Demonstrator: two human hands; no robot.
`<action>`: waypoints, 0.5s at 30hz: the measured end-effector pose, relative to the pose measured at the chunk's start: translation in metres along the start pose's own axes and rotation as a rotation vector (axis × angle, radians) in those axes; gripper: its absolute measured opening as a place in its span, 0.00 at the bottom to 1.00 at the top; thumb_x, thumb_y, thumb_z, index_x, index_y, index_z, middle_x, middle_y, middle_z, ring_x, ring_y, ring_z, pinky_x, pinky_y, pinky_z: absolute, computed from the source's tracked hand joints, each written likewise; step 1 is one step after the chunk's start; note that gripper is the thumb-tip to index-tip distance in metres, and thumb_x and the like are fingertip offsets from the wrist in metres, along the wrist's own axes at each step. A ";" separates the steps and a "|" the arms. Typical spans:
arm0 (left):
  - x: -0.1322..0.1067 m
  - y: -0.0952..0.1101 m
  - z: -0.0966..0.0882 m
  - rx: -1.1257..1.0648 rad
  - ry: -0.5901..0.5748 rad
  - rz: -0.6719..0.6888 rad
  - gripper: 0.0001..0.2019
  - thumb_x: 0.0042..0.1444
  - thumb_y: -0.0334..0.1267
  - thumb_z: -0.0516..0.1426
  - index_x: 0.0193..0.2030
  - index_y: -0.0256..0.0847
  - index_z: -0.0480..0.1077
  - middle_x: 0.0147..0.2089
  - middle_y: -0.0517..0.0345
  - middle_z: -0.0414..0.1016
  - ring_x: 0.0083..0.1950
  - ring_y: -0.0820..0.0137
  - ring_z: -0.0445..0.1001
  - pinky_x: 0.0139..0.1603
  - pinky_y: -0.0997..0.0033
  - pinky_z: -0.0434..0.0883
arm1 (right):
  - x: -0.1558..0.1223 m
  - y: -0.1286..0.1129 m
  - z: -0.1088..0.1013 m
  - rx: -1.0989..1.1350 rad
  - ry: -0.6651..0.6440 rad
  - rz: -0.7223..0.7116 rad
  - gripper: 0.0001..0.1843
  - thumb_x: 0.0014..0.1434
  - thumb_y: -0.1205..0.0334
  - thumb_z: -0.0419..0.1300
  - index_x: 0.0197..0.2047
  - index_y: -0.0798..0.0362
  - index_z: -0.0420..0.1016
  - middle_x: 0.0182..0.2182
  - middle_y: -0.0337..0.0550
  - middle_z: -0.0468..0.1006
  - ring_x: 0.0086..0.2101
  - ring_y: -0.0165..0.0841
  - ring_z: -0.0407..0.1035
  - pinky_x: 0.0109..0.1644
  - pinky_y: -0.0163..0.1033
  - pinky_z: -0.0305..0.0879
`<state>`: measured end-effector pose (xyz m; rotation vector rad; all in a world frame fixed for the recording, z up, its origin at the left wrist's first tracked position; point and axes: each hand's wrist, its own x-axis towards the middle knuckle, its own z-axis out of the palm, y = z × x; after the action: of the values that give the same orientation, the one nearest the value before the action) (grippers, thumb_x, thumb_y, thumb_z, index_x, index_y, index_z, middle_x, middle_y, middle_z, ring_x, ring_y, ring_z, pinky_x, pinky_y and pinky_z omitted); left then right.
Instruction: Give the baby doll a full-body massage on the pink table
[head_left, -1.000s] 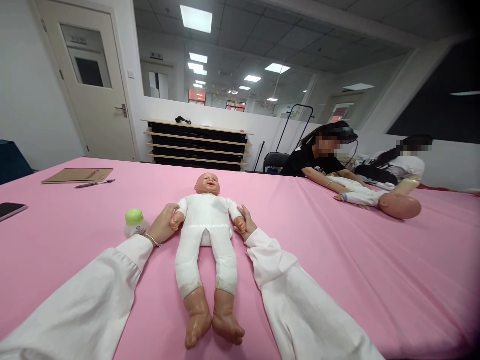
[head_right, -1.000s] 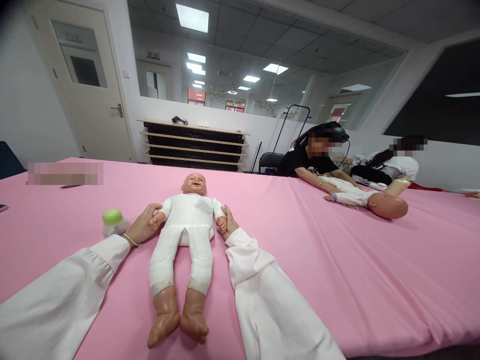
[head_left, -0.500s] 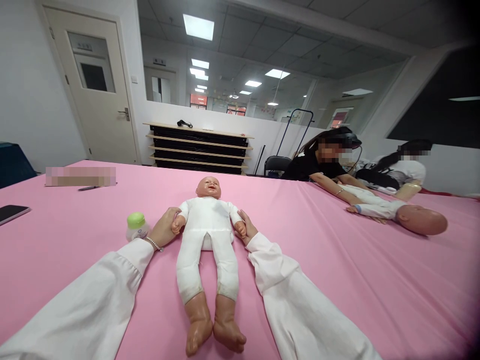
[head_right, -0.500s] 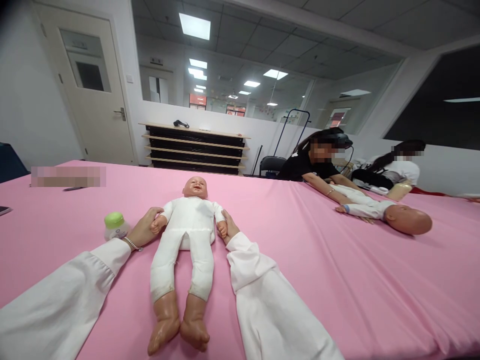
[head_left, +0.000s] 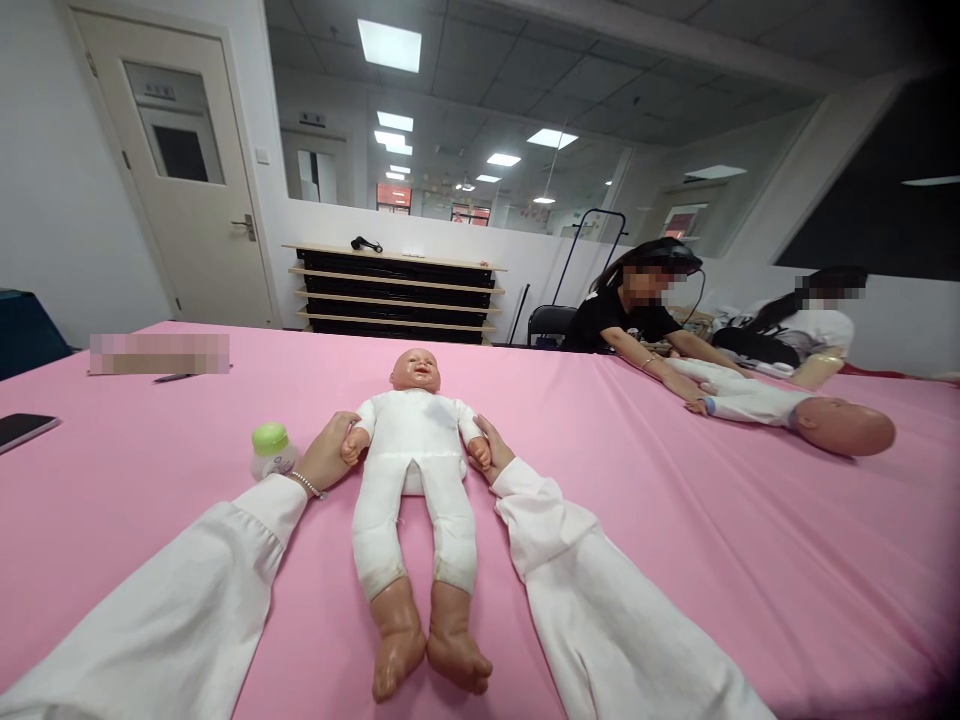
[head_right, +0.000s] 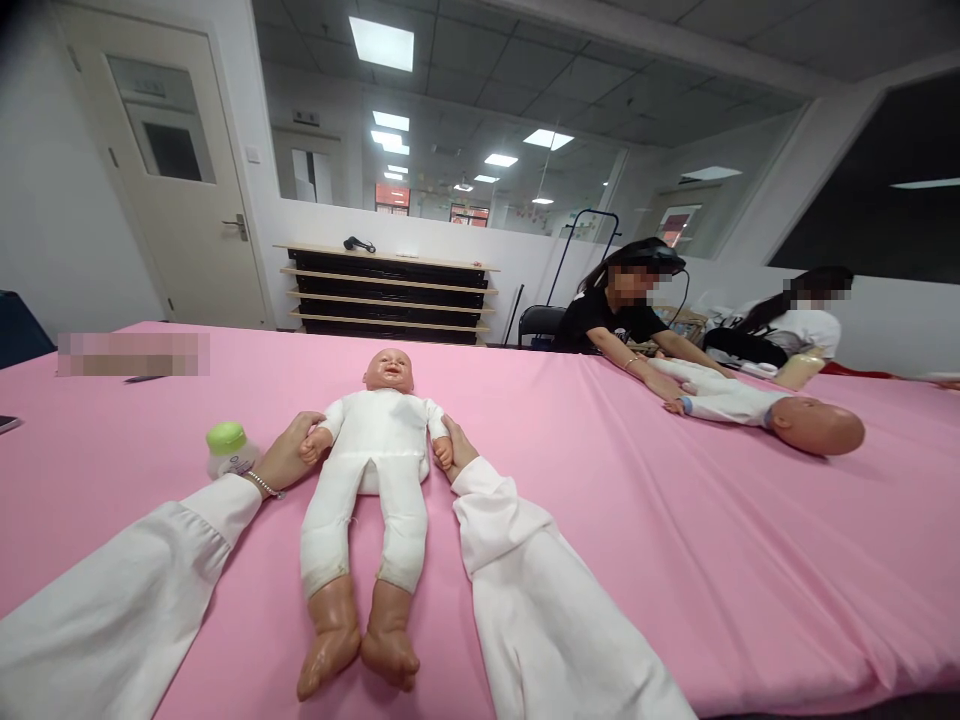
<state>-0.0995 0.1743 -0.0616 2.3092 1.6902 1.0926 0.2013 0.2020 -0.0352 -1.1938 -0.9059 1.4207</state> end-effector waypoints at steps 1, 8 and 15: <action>0.000 0.000 0.000 -0.002 -0.004 -0.001 0.24 0.43 0.30 0.50 0.51 0.38 0.57 0.50 0.52 0.62 0.49 0.71 0.67 0.50 0.70 0.69 | 0.000 0.000 0.001 0.001 0.018 0.028 0.26 0.52 0.44 0.54 0.46 0.55 0.69 0.24 0.40 0.70 0.24 0.24 0.63 0.25 0.28 0.61; -0.001 0.004 -0.003 -0.013 -0.011 -0.023 0.23 0.44 0.30 0.49 0.51 0.37 0.57 0.50 0.51 0.62 0.47 0.72 0.68 0.48 0.70 0.69 | -0.001 -0.003 0.002 0.007 -0.045 0.061 0.24 0.53 0.45 0.53 0.44 0.55 0.70 0.19 0.37 0.66 0.20 0.23 0.58 0.22 0.27 0.58; 0.001 0.008 -0.004 -0.007 -0.016 -0.016 0.24 0.42 0.29 0.50 0.50 0.36 0.58 0.50 0.50 0.62 0.49 0.70 0.67 0.51 0.69 0.68 | -0.002 -0.004 0.002 0.003 -0.032 0.067 0.25 0.52 0.45 0.55 0.46 0.54 0.69 0.18 0.36 0.65 0.20 0.22 0.58 0.22 0.26 0.58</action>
<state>-0.0955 0.1704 -0.0542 2.2893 1.6937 1.0723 0.1998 0.2007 -0.0302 -1.2123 -0.8919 1.4983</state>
